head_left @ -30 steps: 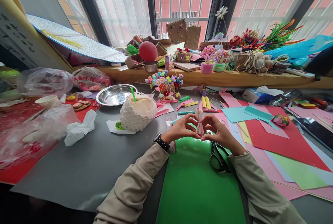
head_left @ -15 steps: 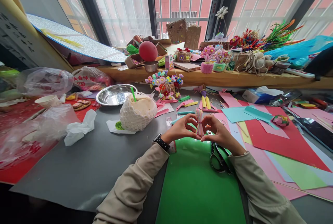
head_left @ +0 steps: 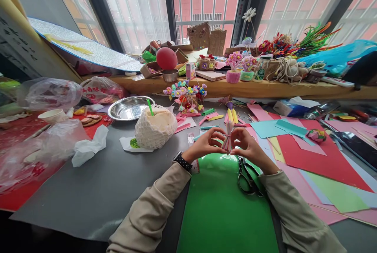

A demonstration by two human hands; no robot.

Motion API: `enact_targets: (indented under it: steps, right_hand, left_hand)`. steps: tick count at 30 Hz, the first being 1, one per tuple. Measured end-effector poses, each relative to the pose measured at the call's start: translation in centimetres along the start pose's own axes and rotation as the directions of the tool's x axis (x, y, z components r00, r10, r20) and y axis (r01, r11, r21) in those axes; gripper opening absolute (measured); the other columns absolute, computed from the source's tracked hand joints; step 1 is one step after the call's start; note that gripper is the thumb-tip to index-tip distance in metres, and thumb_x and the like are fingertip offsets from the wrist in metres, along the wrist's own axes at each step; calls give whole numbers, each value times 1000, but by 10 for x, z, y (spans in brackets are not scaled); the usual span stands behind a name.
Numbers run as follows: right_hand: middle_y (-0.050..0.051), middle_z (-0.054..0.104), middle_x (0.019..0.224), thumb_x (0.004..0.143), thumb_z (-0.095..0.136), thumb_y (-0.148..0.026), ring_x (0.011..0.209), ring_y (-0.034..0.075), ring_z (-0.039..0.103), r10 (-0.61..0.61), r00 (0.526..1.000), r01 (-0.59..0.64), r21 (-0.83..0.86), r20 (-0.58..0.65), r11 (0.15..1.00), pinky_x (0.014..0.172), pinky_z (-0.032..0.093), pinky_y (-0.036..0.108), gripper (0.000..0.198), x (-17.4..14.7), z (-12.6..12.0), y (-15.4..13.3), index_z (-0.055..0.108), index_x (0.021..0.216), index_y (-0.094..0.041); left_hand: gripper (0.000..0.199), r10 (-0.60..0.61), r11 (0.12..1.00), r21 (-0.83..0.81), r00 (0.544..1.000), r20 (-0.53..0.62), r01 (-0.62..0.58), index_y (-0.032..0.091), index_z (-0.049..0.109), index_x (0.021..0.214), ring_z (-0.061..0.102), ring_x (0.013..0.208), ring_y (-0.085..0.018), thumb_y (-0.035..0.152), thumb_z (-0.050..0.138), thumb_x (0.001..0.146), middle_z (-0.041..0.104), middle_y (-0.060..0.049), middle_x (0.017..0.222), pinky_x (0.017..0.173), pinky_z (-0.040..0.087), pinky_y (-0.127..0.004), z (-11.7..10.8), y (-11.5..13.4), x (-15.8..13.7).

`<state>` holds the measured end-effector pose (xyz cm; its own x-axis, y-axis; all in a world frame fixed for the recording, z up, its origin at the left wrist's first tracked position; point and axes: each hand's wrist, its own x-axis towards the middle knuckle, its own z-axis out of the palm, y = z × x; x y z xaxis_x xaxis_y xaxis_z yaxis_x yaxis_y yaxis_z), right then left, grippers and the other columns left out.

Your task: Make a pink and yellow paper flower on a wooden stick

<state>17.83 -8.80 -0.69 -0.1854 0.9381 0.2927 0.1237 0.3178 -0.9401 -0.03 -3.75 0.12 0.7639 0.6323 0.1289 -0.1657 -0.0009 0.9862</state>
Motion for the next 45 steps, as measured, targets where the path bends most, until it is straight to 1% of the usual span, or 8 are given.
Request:
enact_targets:
  steps: [4, 7, 13, 20, 24, 29, 36, 45]
  right_hand:
    - [-2, 48, 74, 71, 58, -41, 63, 12, 50, 33, 977, -10, 111, -209, 994, 53, 44, 26, 35, 3, -6, 5, 41, 96, -24]
    - [-3, 48, 69, 75, 54, -40, 56, 10, 47, 60, 968, -25, 144, -245, 989, 52, 42, 27, 37, 4, -9, 8, 42, 106, -24]
    - [-4, 54, 68, 69, 63, -34, 55, 10, 51, 74, 924, -16, 156, -374, 988, 56, 46, 27, 26, 3, -10, 7, 50, 89, -23]
    - [1, 61, 88, 63, 68, -31, 77, 15, 60, 11, 934, 19, 81, -357, 997, 63, 53, 29, 47, 3, -8, 1, 47, 105, -25]
    - [2, 63, 82, 61, 69, -33, 68, 15, 61, 4, 921, -11, -16, -389, 1000, 60, 54, 29, 34, 2, -11, 3, 57, 91, -21]
    - [0, 63, 63, 58, 70, -36, 55, 15, 61, -6, 895, -38, -90, -447, 995, 56, 54, 32, 32, 1, -13, 7, 61, 82, -18]
    - [7, 58, 108, 66, 66, -33, 92, 20, 58, -134, 933, 66, -207, -335, 976, 76, 52, 35, 38, 0, -15, 5, 57, 102, -22]
    - [4, 62, 80, 66, 66, -33, 73, 18, 60, -193, 920, 71, -339, -341, 938, 69, 52, 36, 19, -2, -16, 6, 62, 81, -21]
  left_hand:
    - [49, -30, 998, -55, 993, 114, 37, 19, 50, 106, 59, 78, -14, 23, 70, 61, 58, -6, 95, 71, 45, -28, -2, 1, 2]
    - [53, -62, 996, -59, 985, 161, 72, 19, 48, 112, 59, 79, -14, 23, 69, 63, 60, -8, 95, 66, 44, -25, -3, 1, 2]
    - [59, -49, 997, -61, 999, 21, 50, 20, 47, 114, 59, 83, -15, 19, 71, 60, 59, -7, 99, 75, 45, -29, -3, -2, 2]
    - [41, 78, 986, 161, 972, -222, -42, 13, 61, 98, 61, 80, -16, 23, 69, 59, 63, -9, 99, 75, 47, -30, -4, -5, 3]
    - [39, 64, 989, 146, 958, -279, -23, 13, 64, 95, 62, 75, -17, 24, 70, 57, 67, -8, 91, 73, 48, -30, -5, -1, 2]
    - [38, -2, 997, 77, 955, -297, 26, 13, 67, 90, 62, 72, -18, 23, 71, 54, 68, -8, 84, 72, 48, -30, -4, 4, 1]
    - [39, -40, 999, 1, 968, -249, 42, 12, 66, 93, 61, 69, -15, 25, 71, 57, 68, -8, 82, 69, 47, -28, -5, 4, 1]
    - [34, -46, 999, -27, 963, -266, 40, 13, 66, 88, 61, 68, -14, 22, 72, 56, 67, -6, 78, 69, 46, -27, -9, 2, 3]
